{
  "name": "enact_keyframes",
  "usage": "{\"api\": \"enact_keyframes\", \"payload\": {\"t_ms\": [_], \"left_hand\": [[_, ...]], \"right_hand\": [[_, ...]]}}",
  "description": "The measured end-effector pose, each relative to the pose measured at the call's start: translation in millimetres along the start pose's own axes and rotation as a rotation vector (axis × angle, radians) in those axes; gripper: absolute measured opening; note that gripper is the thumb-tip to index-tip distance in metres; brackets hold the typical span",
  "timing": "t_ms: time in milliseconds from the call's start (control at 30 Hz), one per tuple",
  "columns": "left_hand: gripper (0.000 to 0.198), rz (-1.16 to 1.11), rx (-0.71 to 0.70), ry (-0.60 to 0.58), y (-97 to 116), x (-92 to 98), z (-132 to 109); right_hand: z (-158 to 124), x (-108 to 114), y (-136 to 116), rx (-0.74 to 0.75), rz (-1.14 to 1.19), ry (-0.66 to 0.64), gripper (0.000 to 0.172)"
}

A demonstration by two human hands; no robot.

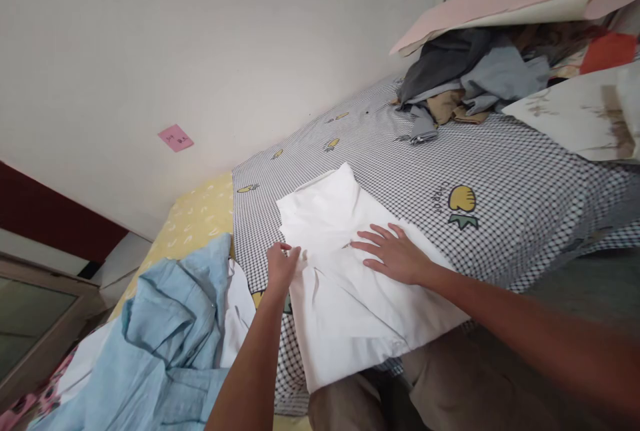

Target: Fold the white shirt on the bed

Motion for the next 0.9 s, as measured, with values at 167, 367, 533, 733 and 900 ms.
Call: {"api": "enact_keyframes", "payload": {"t_ms": [167, 367, 533, 733, 900], "left_hand": [[0.017, 0.102, -0.207, 0.212, 2, 46.3, -47], [0.028, 0.581, -0.095, -0.217, -53, 5.2, -119], [0.01, 0.502, -0.122, -0.309, -50, -13.5, -124], [0.029, -0.009, -0.024, -0.604, -8, -34.2, -110], [0.051, -0.244, -0.279, -0.574, 45, -32.9, -118]], "right_hand": [[0, -2, 2, -0.007, 0.025, 0.013, 0.049], [0, -4, 4, -0.029, 0.033, -0.023, 0.051], [1, -1, 3, -0.027, 0.013, -0.015, 0.05], [2, 1, -1, -0.016, -0.03, -0.028, 0.05], [1, 2, -2, -0.007, -0.05, -0.008, 0.052]]}}
Point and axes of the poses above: each hand's wrist, its own z-axis towards the middle knuckle, its own x-axis out of the back of the hand, y = z × x, the point moved 9 cm from there along z, towards the middle knuckle, and after that the axes turned 10 degrees about x, right-handed, at the moved point
